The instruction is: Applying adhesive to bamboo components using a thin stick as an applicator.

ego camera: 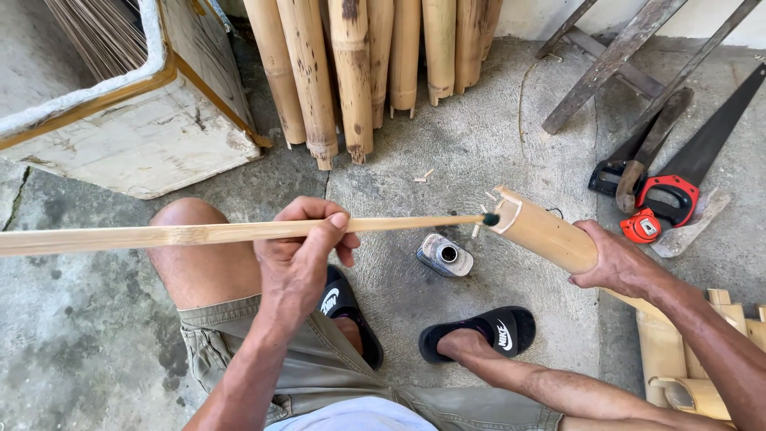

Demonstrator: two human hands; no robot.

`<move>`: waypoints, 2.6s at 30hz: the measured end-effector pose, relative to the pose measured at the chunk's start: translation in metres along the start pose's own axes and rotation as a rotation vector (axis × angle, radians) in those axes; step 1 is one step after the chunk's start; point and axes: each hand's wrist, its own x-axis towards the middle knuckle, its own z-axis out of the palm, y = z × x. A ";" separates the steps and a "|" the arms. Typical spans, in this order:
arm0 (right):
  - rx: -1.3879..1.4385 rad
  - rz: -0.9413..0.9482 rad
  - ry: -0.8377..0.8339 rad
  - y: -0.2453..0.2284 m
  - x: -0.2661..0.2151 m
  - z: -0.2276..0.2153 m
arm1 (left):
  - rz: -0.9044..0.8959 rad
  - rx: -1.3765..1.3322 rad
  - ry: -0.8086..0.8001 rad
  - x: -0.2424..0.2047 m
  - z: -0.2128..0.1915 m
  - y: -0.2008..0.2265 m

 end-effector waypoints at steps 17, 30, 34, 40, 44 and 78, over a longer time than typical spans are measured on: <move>0.008 -0.029 0.005 -0.009 -0.004 -0.004 | 0.096 0.047 -0.024 0.006 0.032 -0.001; 0.128 0.011 0.070 -0.008 -0.006 -0.014 | 0.102 -0.010 -0.129 0.003 0.041 -0.004; 0.122 0.007 0.106 -0.005 -0.005 -0.019 | 0.117 0.042 -0.144 -0.002 0.038 0.002; 0.138 0.010 0.166 0.008 -0.002 -0.016 | 0.126 0.049 -0.149 -0.012 0.034 0.005; 0.161 -0.042 0.231 0.014 -0.001 -0.016 | 0.152 0.086 -0.150 -0.015 0.032 0.001; 0.181 -0.015 0.208 -0.001 -0.008 -0.023 | 0.329 0.091 -0.145 -0.002 0.037 0.014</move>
